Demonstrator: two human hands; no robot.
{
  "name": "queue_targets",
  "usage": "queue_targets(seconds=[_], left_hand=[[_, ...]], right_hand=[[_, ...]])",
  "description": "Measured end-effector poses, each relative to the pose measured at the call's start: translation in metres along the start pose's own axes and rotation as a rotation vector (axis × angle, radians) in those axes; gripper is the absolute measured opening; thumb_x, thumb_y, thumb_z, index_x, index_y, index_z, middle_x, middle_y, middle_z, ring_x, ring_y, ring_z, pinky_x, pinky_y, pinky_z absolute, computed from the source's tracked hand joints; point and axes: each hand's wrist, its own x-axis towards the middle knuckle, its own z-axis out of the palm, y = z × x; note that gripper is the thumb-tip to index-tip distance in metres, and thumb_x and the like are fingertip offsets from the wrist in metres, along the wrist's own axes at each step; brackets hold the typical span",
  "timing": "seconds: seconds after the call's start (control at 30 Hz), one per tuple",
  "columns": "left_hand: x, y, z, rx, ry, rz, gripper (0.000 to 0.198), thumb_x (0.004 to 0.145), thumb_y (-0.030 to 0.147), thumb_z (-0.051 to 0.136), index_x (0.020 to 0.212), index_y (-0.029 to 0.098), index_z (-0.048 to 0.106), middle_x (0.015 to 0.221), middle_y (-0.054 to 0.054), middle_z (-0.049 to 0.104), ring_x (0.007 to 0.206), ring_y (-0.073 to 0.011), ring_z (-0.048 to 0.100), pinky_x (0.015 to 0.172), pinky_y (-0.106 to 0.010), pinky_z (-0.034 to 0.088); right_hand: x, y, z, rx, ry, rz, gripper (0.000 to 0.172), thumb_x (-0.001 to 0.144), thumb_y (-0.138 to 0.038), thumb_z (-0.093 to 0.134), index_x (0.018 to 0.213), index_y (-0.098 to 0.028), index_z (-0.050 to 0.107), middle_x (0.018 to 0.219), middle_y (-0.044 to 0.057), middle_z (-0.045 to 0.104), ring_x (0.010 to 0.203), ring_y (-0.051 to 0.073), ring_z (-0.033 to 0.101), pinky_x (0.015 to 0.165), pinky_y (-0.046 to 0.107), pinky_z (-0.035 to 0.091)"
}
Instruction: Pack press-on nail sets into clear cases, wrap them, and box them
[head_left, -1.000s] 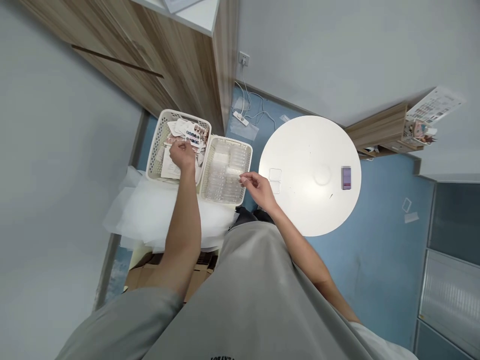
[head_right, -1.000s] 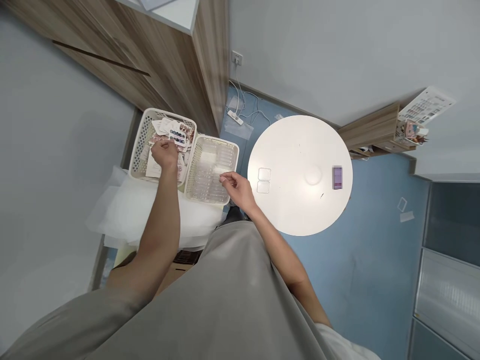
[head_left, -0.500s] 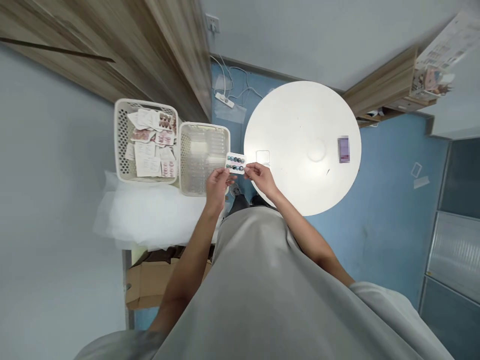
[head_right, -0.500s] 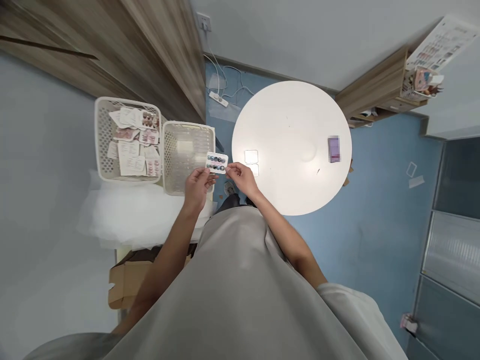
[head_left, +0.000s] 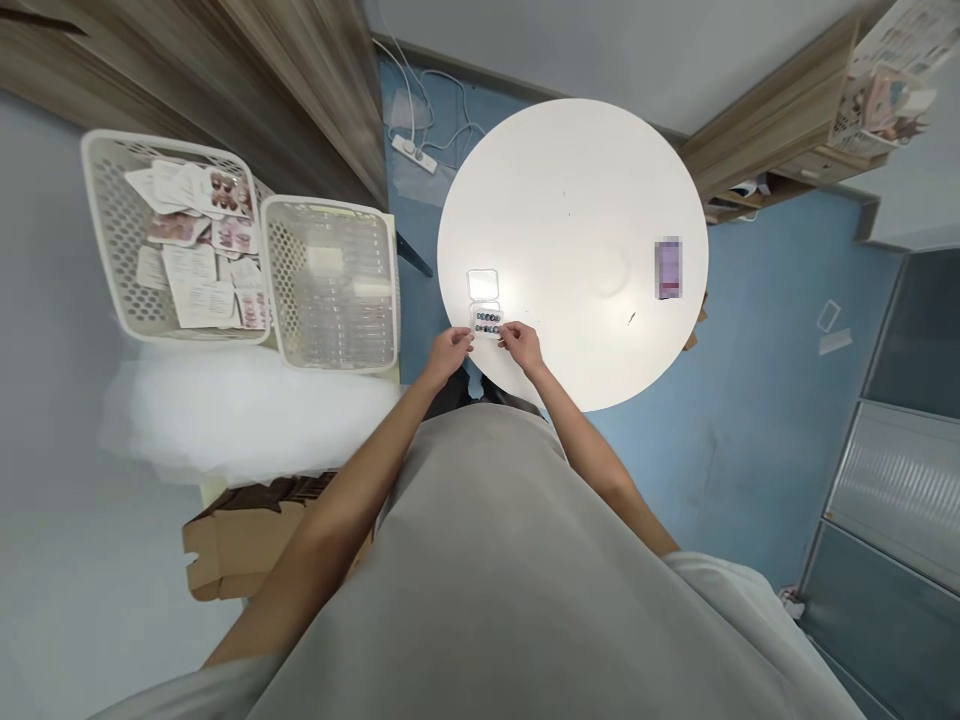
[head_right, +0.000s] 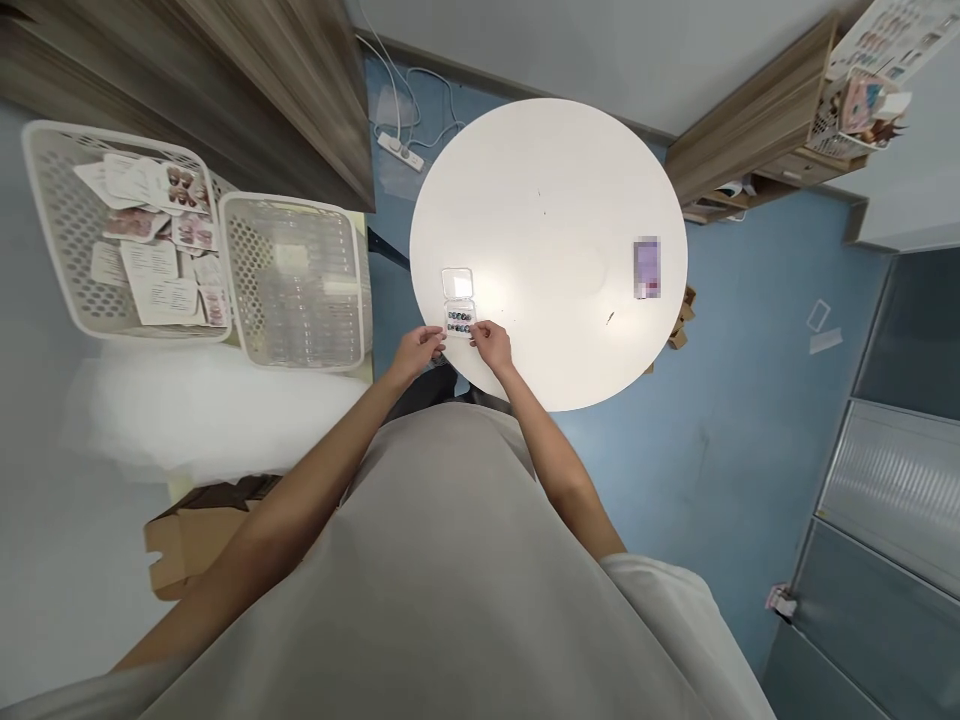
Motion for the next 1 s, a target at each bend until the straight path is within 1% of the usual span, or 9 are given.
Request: queue_targets(seconds=[0.1, 0.2, 0.33, 0.53, 0.67, 0.73, 0.8, 0.87, 1.0], left_hand=[[0.010, -0.006, 0.004, 0.021, 0.060, -0.037, 0.031, 0.094, 0.028, 0.072, 0.122, 0.016, 0.075, 0.130, -0.019, 0.077, 0.109, -0.0277, 0.077, 0.102, -0.045, 0.061], [0.013, -0.010, 0.003, 0.039, 0.083, -0.041, 0.040, 0.094, 0.028, 0.071, 0.132, 0.018, 0.073, 0.141, -0.019, 0.075, 0.125, -0.0318, 0.074, 0.108, -0.048, 0.060], [0.015, -0.009, 0.002, 0.041, 0.065, -0.003, 0.057, 0.091, 0.026, 0.075, 0.146, 0.016, 0.069, 0.157, -0.022, 0.066, 0.144, -0.0363, 0.065, 0.119, -0.050, 0.054], [0.021, -0.002, 0.004, 0.056, 0.030, 0.032, 0.071, 0.091, 0.021, 0.069, 0.160, 0.012, 0.058, 0.167, -0.025, 0.057, 0.153, -0.0371, 0.058, 0.124, -0.049, 0.050], [0.032, 0.004, 0.008, 0.034, 0.013, 0.040, 0.077, 0.090, 0.017, 0.066, 0.165, 0.013, 0.052, 0.175, -0.022, 0.049, 0.156, -0.0339, 0.056, 0.127, -0.045, 0.046], [0.039, 0.007, 0.011, 0.020, 0.013, 0.026, 0.080, 0.088, 0.015, 0.066, 0.166, 0.014, 0.051, 0.176, -0.022, 0.047, 0.158, -0.0334, 0.053, 0.128, -0.045, 0.046], [0.045, 0.010, 0.012, 0.003, 0.004, 0.004, 0.082, 0.086, 0.014, 0.067, 0.166, 0.014, 0.051, 0.176, -0.022, 0.047, 0.159, -0.0340, 0.052, 0.127, -0.044, 0.047], [0.048, 0.011, 0.013, -0.002, -0.006, -0.020, 0.080, 0.087, 0.014, 0.069, 0.165, 0.014, 0.051, 0.173, -0.024, 0.050, 0.155, -0.0349, 0.056, 0.124, -0.044, 0.050], [0.043, 0.010, 0.010, 0.002, 0.010, -0.079, 0.067, 0.093, 0.020, 0.072, 0.158, 0.011, 0.058, 0.151, -0.024, 0.069, 0.131, -0.0311, 0.072, 0.113, -0.045, 0.058]], right_hand=[[0.018, 0.005, -0.001, -0.120, 0.001, 0.004, 0.016, 0.104, -0.031, 0.061, 0.093, -0.022, 0.068, 0.095, 0.004, 0.079, 0.086, 0.020, 0.078, 0.089, 0.033, 0.058], [0.030, 0.006, -0.001, -0.229, -0.007, -0.032, 0.017, 0.106, -0.031, 0.060, 0.095, -0.022, 0.069, 0.101, 0.005, 0.080, 0.093, 0.022, 0.077, 0.091, 0.033, 0.056], [0.039, 0.006, 0.002, -0.330, -0.015, -0.068, 0.017, 0.107, -0.031, 0.061, 0.096, -0.022, 0.070, 0.105, 0.006, 0.081, 0.098, 0.023, 0.074, 0.091, 0.034, 0.055], [0.047, 0.007, 0.009, -0.394, -0.015, -0.051, 0.017, 0.108, -0.031, 0.061, 0.104, -0.020, 0.073, 0.115, 0.011, 0.080, 0.106, 0.026, 0.072, 0.099, 0.038, 0.056], [0.050, 0.010, 0.010, -0.398, 0.052, -0.034, 0.028, 0.109, -0.030, 0.057, 0.129, -0.016, 0.069, 0.141, 0.019, 0.072, 0.124, 0.030, 0.070, 0.112, 0.044, 0.054], [0.053, 0.010, 0.011, -0.360, 0.042, -0.031, 0.034, 0.109, -0.027, 0.055, 0.139, -0.015, 0.065, 0.149, 0.021, 0.069, 0.129, 0.029, 0.069, 0.117, 0.043, 0.052], [0.056, 0.010, 0.013, -0.305, 0.007, -0.019, 0.037, 0.108, -0.024, 0.055, 0.143, -0.014, 0.062, 0.149, 0.020, 0.070, 0.129, 0.027, 0.070, 0.119, 0.041, 0.052], [0.058, 0.009, 0.014, -0.265, -0.004, -0.001, 0.039, 0.107, -0.024, 0.056, 0.144, -0.013, 0.062, 0.146, 0.020, 0.073, 0.129, 0.026, 0.071, 0.119, 0.040, 0.052], [0.051, 0.012, 0.010, -0.210, 0.045, 0.028, 0.036, 0.104, -0.027, 0.062, 0.137, -0.012, 0.069, 0.130, 0.016, 0.079, 0.121, 0.026, 0.073, 0.117, 0.041, 0.055]])
